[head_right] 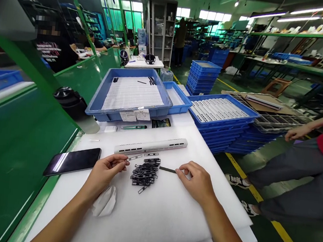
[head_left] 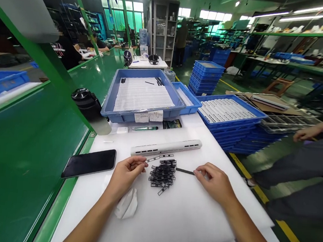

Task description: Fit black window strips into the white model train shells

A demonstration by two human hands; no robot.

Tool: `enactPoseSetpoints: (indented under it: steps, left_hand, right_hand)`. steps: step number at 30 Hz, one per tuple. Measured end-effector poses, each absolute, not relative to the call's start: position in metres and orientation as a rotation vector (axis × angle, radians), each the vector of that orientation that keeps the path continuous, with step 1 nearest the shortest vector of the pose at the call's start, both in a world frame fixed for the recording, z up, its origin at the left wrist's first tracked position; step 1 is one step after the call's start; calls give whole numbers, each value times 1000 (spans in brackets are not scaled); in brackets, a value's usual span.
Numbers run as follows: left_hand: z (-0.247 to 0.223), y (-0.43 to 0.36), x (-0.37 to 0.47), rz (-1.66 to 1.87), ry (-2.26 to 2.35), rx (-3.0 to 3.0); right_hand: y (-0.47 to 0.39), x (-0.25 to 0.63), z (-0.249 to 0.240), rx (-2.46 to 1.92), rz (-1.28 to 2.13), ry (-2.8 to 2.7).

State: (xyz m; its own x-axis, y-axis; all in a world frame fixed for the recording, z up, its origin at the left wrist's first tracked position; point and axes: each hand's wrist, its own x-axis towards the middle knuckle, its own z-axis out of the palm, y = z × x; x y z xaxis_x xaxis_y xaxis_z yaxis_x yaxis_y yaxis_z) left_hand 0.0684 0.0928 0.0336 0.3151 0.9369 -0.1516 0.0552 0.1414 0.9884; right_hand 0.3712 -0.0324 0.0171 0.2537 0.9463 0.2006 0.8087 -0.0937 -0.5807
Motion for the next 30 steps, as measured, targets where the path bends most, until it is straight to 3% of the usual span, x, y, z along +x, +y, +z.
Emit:
enactPoseSetpoints:
  steps: [16, 30]
  left_hand:
    - [25, 86, 72, 746, 988, 1762]
    - [21, 95, 69, 743, 1129, 1784]
  right_hand:
    - [-29, 372, 18, -1891, 349, -1441]
    - [-29, 373, 17, -1868, 317, -1377]
